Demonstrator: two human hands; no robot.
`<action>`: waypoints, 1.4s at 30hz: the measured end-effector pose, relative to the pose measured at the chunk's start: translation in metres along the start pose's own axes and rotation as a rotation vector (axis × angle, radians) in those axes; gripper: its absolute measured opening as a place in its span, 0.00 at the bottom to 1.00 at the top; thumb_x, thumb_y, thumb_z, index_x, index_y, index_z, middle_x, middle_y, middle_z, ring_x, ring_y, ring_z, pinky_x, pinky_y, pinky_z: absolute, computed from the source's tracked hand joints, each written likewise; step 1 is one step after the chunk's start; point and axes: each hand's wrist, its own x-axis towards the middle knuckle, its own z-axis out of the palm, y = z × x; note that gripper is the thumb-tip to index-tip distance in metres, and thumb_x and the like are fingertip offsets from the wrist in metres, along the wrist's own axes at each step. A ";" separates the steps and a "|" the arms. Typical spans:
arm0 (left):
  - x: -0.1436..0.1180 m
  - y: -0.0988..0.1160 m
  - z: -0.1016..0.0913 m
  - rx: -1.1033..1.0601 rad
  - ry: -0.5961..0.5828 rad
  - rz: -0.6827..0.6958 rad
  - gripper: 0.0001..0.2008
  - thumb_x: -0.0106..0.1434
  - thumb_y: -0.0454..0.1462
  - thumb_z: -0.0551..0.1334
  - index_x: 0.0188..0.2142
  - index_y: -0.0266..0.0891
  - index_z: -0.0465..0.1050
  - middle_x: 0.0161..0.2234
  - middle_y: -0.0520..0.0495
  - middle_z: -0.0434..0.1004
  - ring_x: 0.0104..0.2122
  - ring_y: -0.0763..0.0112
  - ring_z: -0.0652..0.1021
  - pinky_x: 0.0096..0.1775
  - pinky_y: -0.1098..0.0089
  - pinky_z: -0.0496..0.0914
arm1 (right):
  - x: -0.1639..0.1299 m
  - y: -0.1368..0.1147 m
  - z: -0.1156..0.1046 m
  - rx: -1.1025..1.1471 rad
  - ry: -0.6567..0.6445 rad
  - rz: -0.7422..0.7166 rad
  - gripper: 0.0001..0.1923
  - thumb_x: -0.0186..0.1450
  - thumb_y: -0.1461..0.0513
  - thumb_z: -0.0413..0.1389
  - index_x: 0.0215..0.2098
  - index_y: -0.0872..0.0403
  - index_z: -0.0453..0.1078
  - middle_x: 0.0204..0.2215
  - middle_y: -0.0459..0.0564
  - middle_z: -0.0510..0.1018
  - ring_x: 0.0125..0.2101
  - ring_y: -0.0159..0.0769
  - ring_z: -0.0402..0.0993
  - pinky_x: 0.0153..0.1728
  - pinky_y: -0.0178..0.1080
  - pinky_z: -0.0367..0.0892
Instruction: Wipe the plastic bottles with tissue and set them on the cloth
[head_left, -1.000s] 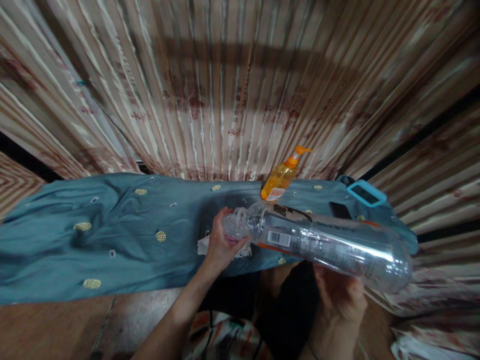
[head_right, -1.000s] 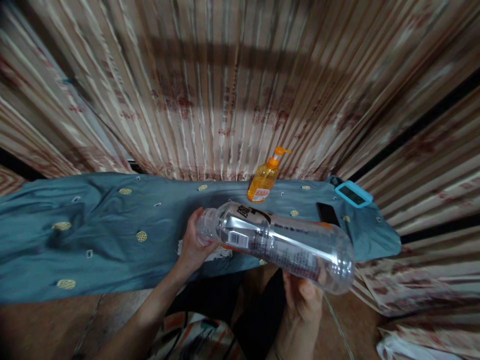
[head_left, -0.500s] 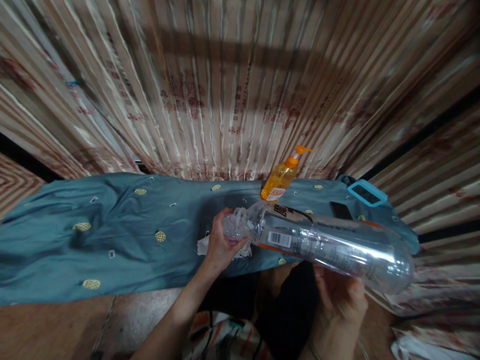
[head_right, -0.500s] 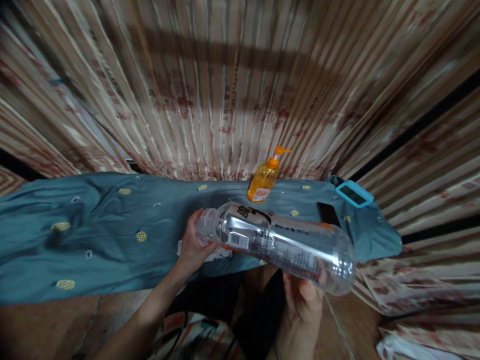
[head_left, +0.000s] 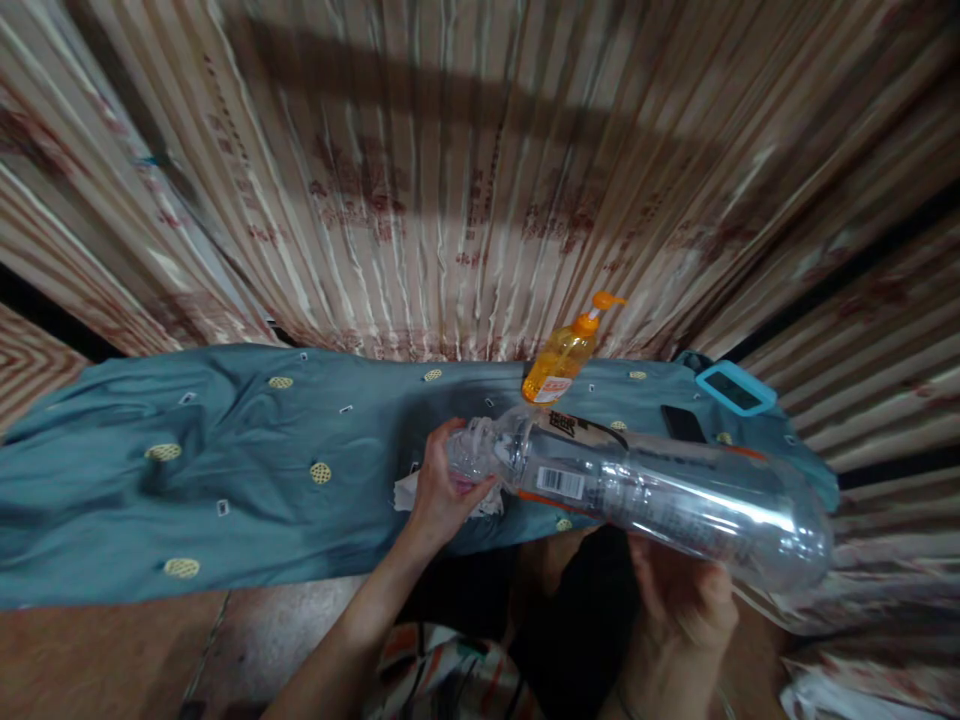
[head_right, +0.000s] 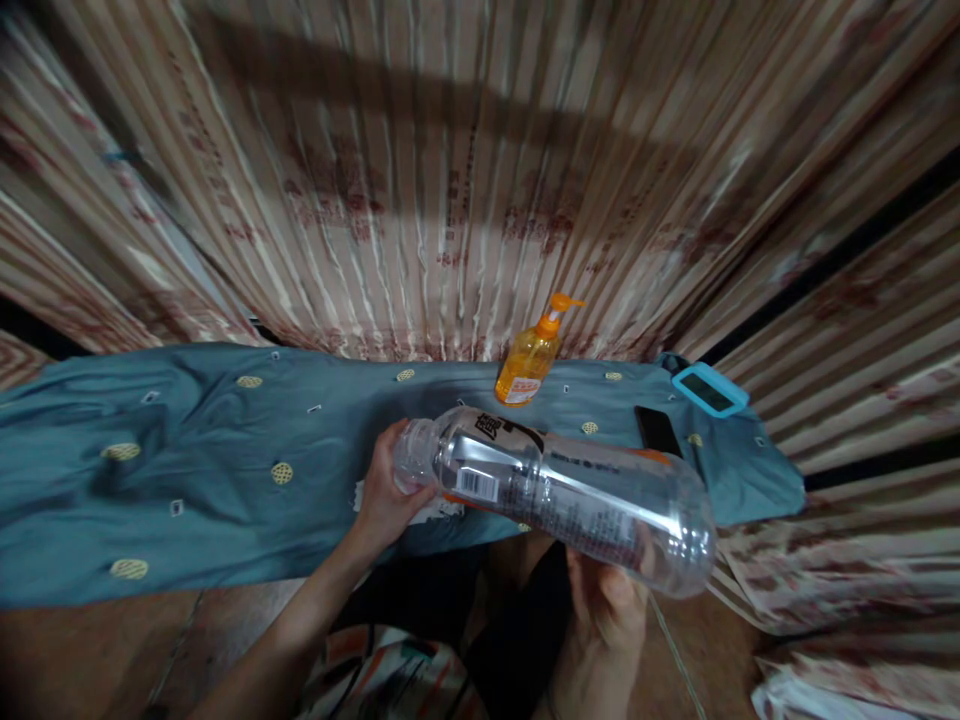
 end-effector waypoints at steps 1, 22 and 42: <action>0.000 0.000 0.000 0.002 -0.002 -0.005 0.41 0.57 0.38 0.79 0.65 0.45 0.63 0.61 0.40 0.78 0.61 0.51 0.81 0.63 0.51 0.77 | 0.000 0.000 0.000 -0.001 0.005 0.000 0.29 0.31 0.46 0.81 0.32 0.38 0.83 0.32 0.30 0.88 0.28 0.28 0.82 0.26 0.30 0.80; 0.001 0.002 -0.001 -0.004 -0.002 -0.023 0.40 0.56 0.39 0.79 0.64 0.45 0.64 0.60 0.41 0.78 0.60 0.51 0.82 0.62 0.50 0.77 | -0.003 0.001 0.001 -0.017 -0.050 -0.029 0.25 0.41 0.46 0.78 0.37 0.38 0.84 0.36 0.34 0.88 0.32 0.31 0.82 0.30 0.32 0.80; 0.001 0.003 0.000 -0.009 0.006 -0.029 0.40 0.56 0.39 0.79 0.64 0.45 0.65 0.60 0.41 0.78 0.60 0.51 0.82 0.62 0.50 0.77 | -0.001 0.000 0.003 -0.049 -0.090 -0.060 0.32 0.42 0.44 0.77 0.46 0.36 0.84 0.42 0.34 0.89 0.39 0.32 0.84 0.35 0.31 0.81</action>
